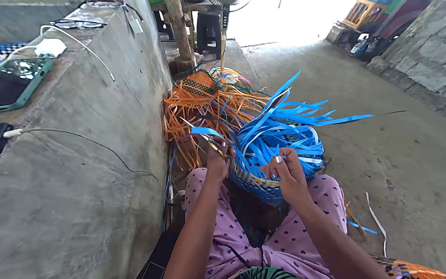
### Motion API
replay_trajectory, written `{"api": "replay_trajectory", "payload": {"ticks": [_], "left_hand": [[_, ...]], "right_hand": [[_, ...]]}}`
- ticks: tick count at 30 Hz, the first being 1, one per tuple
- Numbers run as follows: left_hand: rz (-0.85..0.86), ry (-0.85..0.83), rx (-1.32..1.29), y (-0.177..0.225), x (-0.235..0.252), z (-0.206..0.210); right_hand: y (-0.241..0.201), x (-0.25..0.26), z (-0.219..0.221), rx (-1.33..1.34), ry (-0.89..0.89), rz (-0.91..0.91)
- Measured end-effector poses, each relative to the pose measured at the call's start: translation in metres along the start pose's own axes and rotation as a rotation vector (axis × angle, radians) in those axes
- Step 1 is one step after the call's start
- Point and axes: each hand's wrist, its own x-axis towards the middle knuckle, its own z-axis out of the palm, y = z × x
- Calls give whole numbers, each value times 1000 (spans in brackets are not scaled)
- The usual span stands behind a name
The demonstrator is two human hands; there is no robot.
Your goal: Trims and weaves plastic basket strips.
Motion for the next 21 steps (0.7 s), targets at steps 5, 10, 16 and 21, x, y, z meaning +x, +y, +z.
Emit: {"api": "replay_trajectory", "payload": {"ticks": [5,10,16,21], "left_hand": [[117,13,249,7,-44,26],[197,-33,382,5,-71,45],[384,-210,795,-4,-94,10],[127,-297,1099,-4,-116,-1]], "right_hand": [[9,18,19,-278,-8,-7],[14,24,29,-279,97,-58],[1,22,8,60,130,125],[-1,19,1,107,143,162]]}}
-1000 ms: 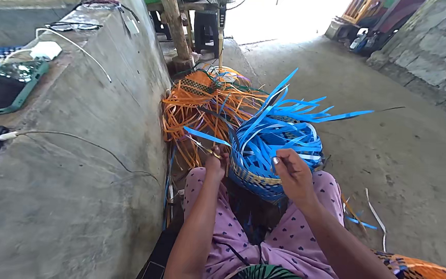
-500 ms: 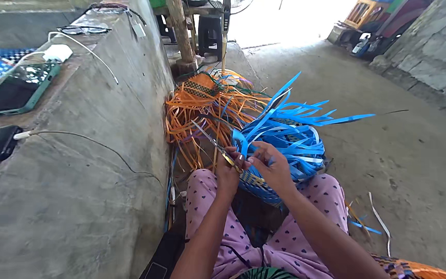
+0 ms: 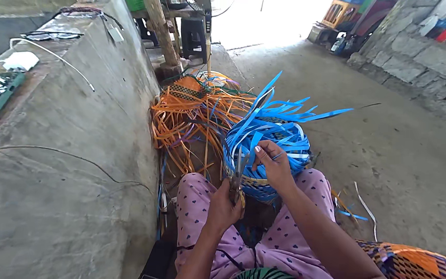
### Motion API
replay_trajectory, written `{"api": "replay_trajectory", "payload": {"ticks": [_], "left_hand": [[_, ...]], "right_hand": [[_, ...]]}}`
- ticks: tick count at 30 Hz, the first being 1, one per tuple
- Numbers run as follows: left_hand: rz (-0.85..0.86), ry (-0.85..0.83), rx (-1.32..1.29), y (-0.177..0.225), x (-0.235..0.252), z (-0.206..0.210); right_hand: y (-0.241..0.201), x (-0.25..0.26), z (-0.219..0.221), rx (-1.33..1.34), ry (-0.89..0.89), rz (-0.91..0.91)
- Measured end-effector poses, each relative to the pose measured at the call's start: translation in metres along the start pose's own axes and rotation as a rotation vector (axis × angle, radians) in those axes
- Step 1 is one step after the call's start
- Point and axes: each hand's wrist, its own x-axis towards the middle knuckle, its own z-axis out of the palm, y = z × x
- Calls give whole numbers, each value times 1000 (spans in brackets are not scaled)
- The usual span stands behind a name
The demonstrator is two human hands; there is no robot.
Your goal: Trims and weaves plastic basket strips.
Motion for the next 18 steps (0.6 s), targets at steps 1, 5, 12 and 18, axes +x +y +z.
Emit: {"api": "replay_trajectory", "payload": {"ticks": [1,5,12,18], "left_hand": [[-30,-32,25,5,0,0],[-55,-92,63,19,5,-3],[60,-83,102,27,7,-4],[56,-91,109,23,5,-3]], "right_hand": [[-1,-2,1,-11,-4,-7],[-4,-6,2,-72,-48,-104],[-2,-8,-3,-121,-82,-213],[-4,-10,-3,-140,-78,-231]]}}
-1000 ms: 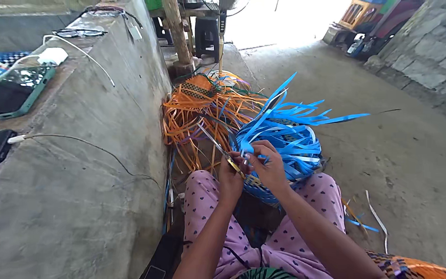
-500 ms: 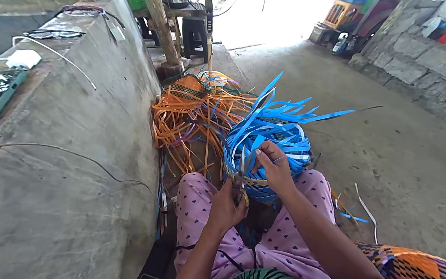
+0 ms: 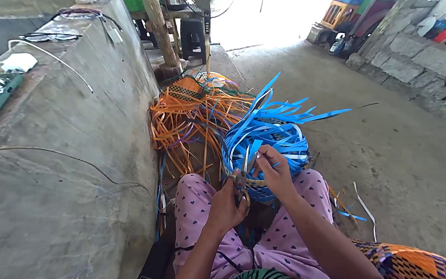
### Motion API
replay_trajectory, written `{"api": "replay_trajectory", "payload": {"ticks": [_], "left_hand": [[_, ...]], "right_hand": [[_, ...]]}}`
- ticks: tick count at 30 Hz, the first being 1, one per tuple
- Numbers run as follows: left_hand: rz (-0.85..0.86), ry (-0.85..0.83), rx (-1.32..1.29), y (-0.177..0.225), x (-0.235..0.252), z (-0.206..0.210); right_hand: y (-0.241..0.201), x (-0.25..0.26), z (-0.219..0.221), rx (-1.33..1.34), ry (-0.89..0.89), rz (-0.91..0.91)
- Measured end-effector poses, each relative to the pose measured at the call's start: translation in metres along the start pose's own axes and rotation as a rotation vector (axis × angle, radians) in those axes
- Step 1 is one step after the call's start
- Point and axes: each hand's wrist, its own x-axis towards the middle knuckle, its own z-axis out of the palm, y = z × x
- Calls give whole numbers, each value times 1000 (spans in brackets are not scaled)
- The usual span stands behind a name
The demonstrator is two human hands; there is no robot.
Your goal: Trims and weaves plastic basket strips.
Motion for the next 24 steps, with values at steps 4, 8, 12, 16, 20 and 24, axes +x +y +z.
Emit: {"api": "replay_trajectory", "payload": {"ticks": [4,8,12,16,20,24], "left_hand": [[-49,-36,-11,-1,0,1],[-104,-71,-46,-1,1,0],[-6,-14,-77,1,1,-3],[65,43,-81,4,3,-5],[54,47,-76,-1,2,-1],[65,74,-89,1,0,-1]], "right_hand": [[-4,0,1,-12,4,-1],[-4,0,1,-8,-5,-48],[0,-2,2,-48,-60,-123],[-3,-3,5,-96,-94,-184],[-4,-3,6,-99,-92,-194],[0,-5,8,-131,-67,-199]]}}
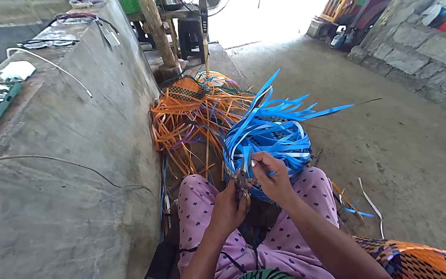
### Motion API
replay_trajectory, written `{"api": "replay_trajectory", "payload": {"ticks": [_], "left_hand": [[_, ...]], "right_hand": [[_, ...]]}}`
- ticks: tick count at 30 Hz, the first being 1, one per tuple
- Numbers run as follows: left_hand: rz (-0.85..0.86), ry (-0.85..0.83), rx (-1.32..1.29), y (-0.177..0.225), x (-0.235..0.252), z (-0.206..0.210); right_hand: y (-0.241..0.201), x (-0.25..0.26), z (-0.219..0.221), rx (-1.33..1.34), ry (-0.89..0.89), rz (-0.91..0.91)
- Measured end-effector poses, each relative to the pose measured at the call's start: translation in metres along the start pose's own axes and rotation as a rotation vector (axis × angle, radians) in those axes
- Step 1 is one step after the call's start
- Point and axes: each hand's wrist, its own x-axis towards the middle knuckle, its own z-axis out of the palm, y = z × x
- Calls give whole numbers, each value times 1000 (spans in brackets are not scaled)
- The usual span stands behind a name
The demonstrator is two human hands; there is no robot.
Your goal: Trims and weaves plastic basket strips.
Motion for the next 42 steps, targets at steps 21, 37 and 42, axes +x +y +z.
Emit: {"api": "replay_trajectory", "payload": {"ticks": [21,37,42], "left_hand": [[-437,327,-541,-56,49,7],[-375,301,-1119,-95,99,-22],[-123,327,-767,-55,76,-34]], "right_hand": [[4,-22,-11,194,147,243],[0,-32,-8,311,-45,272],[0,-14,13,121,-95,213]]}}
